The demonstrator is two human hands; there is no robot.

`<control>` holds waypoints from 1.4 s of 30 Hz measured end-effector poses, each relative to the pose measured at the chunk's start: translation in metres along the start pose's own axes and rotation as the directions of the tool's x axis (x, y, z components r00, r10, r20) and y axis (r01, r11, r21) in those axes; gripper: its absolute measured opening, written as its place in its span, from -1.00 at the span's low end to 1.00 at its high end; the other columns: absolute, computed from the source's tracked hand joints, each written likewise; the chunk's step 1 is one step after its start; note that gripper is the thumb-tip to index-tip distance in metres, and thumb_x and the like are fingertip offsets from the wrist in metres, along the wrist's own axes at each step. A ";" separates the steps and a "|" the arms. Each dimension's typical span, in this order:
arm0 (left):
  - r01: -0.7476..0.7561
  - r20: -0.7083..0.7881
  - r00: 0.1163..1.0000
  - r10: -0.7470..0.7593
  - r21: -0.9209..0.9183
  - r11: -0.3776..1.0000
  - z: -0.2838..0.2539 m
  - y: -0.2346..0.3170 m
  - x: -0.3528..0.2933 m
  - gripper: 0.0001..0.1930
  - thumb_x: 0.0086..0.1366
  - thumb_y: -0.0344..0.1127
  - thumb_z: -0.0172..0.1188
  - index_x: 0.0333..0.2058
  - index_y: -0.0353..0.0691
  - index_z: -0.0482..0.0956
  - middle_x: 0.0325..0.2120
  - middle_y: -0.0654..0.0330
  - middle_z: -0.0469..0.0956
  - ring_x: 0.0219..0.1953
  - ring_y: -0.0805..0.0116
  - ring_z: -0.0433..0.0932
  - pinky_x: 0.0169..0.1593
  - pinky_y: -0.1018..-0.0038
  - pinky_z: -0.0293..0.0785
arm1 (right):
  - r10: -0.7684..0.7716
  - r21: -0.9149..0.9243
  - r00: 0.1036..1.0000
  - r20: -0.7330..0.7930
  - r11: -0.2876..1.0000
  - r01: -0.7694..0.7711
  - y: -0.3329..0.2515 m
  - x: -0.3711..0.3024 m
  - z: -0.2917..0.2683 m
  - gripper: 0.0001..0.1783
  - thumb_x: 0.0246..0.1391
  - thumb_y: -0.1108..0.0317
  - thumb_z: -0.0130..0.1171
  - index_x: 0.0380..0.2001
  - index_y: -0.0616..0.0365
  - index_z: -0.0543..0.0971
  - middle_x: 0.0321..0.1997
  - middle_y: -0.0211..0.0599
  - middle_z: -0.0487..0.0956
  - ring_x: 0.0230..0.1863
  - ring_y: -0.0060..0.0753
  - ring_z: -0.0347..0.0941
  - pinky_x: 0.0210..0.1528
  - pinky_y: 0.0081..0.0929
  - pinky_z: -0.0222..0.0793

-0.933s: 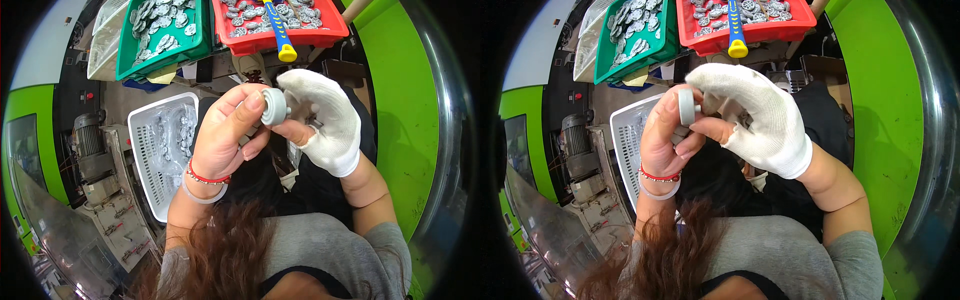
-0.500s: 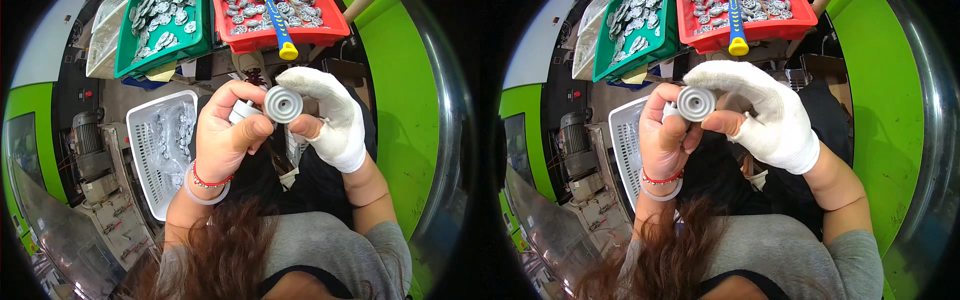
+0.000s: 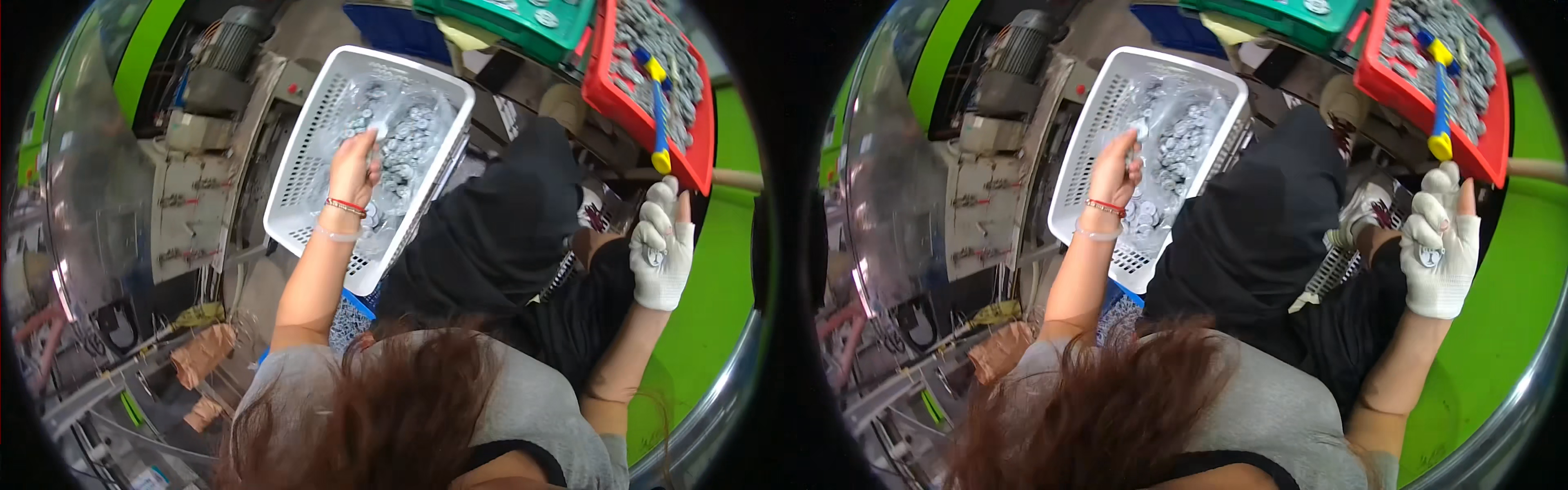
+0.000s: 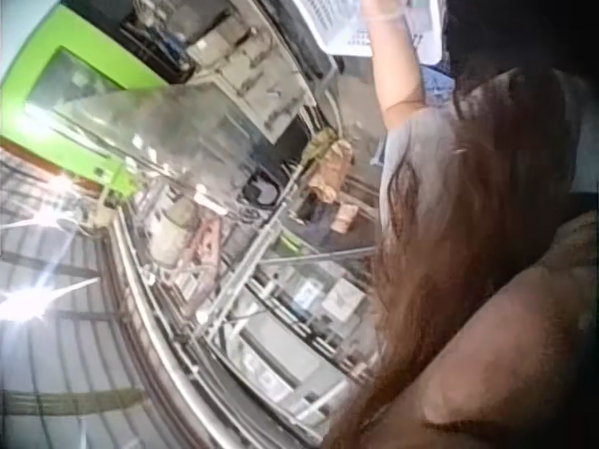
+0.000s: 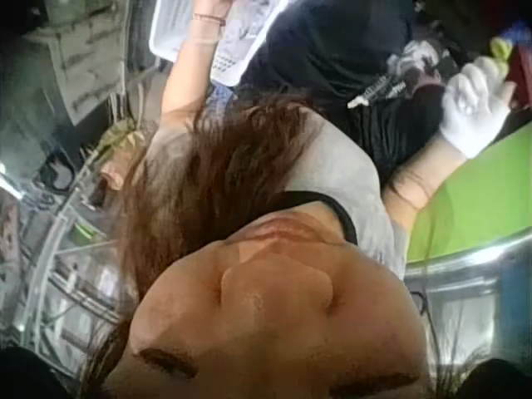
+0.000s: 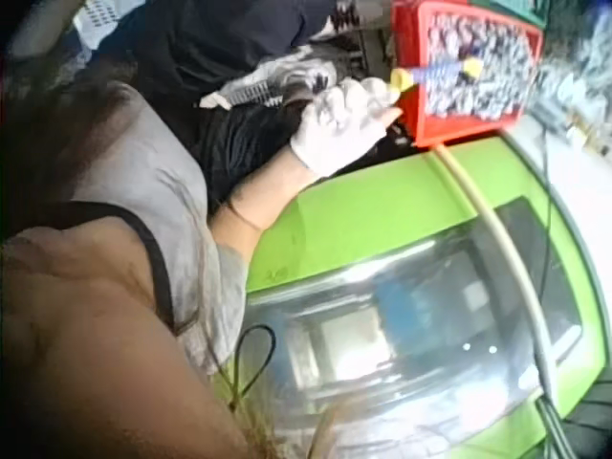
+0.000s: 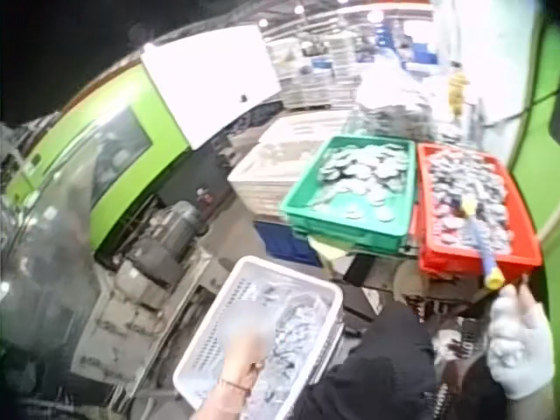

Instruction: The person cleans plastic parts by hand and places them into a basket, then uses a hammer to tap on a machine mold. They continue to remove more plastic parts from the mold, cleaning and placing each one into the basket before tapping the mold again.

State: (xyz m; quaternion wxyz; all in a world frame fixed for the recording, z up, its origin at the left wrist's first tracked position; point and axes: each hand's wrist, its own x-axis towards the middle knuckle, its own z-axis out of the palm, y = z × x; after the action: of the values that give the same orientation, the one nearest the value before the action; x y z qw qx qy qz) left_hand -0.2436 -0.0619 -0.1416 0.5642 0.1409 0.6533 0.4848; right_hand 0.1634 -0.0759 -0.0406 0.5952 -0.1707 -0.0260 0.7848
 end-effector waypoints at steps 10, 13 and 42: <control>0.297 0.188 0.953 -0.237 -0.445 0.845 -0.099 -0.054 0.092 -0.75 0.20 -0.13 0.16 -0.26 -0.14 0.44 -0.53 0.30 0.39 -0.67 0.58 0.23 -0.67 0.75 0.18 | 0.025 0.036 0.995 -0.098 0.999 -0.021 0.046 -0.010 0.020 -0.71 0.18 0.39 -0.10 -0.07 0.27 0.41 0.07 -0.05 0.34 0.09 -0.16 0.25 -0.06 -0.35 0.38; 0.561 0.634 0.761 -0.138 -0.537 0.630 -0.046 -0.046 0.014 -0.69 0.21 -0.26 0.10 -0.07 -0.17 0.42 -0.35 0.16 0.48 -0.52 0.45 0.45 -0.56 0.68 0.41 | -0.128 -0.625 0.987 0.096 0.764 0.160 0.106 -0.004 0.049 -0.77 0.15 0.49 -0.06 -0.12 0.25 0.43 -0.04 -0.17 0.42 -0.26 -0.54 0.32 -0.48 -0.77 0.22; 0.092 -0.152 0.984 -0.096 -0.029 0.995 -0.052 -0.150 0.090 -0.38 0.25 0.02 -0.07 0.19 -0.21 0.13 0.18 0.07 0.17 0.21 0.11 0.13 0.19 0.05 0.04 | -0.821 -0.789 0.110 0.561 -0.489 0.373 0.052 -0.422 0.023 -0.66 0.18 0.21 -0.15 -0.37 0.35 0.36 -0.31 -0.13 0.40 -0.32 -0.24 0.36 -0.25 -0.37 0.34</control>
State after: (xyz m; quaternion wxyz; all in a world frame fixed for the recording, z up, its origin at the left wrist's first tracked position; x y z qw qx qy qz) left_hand -0.2634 -0.0941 -0.3201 0.5363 0.0662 0.6952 0.4740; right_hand 0.2067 -0.4850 0.0683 0.6854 -0.5599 -0.4615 -0.0614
